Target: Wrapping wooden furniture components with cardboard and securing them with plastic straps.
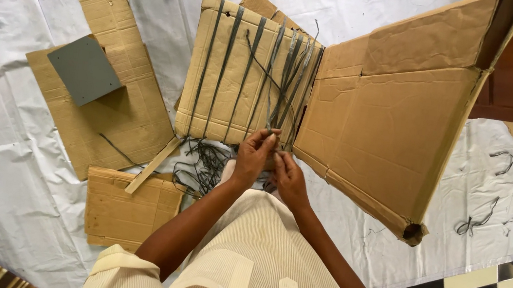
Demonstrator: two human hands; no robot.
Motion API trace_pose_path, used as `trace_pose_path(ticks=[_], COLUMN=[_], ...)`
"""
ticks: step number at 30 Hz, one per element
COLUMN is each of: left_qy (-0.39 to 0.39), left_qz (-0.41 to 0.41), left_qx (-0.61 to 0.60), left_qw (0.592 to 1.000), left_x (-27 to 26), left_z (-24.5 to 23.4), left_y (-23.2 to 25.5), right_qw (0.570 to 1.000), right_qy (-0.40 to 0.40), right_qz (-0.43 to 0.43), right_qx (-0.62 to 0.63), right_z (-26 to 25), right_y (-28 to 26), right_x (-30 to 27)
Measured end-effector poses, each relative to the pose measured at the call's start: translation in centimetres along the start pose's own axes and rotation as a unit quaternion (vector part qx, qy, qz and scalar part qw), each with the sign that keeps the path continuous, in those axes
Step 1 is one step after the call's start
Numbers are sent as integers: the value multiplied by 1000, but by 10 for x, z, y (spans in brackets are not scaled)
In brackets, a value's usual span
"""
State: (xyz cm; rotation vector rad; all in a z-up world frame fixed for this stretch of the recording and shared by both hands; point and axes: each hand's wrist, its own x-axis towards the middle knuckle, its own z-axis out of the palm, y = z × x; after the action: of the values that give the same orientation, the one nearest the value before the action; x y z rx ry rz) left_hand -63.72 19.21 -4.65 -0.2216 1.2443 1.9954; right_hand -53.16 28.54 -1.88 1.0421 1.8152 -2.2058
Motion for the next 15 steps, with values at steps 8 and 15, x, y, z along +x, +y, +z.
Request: trace_pose_path(ticks=[8, 15], left_qy=[-107, -313], left_qz=[423, 296], left_qx=[489, 513], left_qw=[755, 743], left_x=[-40, -36], left_z=[35, 5], left_y=[112, 111], right_qw=[983, 990], right_qy=[71, 109], right_qz=[-108, -88], right_qx=[-128, 30], right_z=[-17, -58], right_y=[-65, -87], right_x=[-46, -69])
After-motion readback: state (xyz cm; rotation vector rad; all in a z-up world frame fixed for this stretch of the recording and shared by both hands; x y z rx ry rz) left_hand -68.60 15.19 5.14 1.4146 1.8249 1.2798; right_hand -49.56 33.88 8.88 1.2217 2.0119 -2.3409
